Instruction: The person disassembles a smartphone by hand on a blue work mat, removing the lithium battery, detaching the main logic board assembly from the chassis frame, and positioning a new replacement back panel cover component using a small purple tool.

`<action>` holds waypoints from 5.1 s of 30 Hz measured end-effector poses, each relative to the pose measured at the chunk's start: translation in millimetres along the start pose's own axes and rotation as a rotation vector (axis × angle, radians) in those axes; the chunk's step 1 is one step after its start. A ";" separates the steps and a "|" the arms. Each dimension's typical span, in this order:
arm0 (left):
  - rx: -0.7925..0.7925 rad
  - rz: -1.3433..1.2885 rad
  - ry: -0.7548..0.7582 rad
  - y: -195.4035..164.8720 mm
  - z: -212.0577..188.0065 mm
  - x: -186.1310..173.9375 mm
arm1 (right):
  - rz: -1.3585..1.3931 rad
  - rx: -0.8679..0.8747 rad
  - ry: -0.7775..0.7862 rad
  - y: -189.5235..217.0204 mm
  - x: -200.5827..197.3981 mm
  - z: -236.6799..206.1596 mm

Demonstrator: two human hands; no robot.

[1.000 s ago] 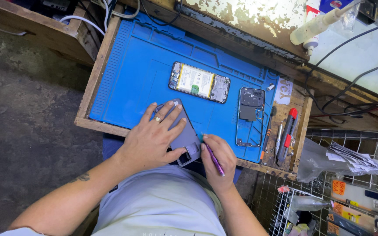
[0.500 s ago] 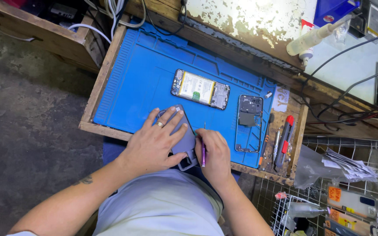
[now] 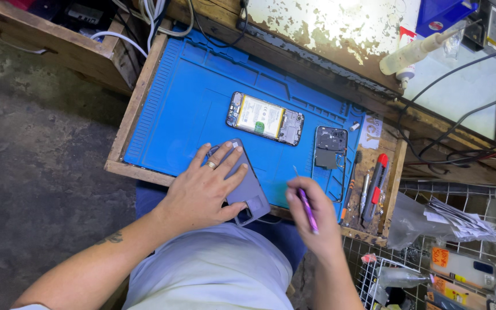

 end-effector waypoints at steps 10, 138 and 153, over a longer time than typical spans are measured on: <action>0.032 -0.003 0.002 -3.9 -1.1 0.8 | -0.466 0.402 0.258 -61.6 -95.0 -94.4; 0.122 -0.086 0.080 -10.1 0.9 1.7 | -0.226 -0.338 -0.326 16.8 36.5 -57.4; 0.038 -0.108 0.075 -2.6 3.1 8.2 | 0.021 -0.204 -0.164 8.7 9.2 -31.5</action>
Point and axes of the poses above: each hand's wrist, its own z-axis towards the middle knuckle, its own x-axis out of the palm, y = z × x, the point moved 7 cm from there along z, towards the middle knuckle, and after that the axes turned 5 degrees about x, right-handed, at the moved point
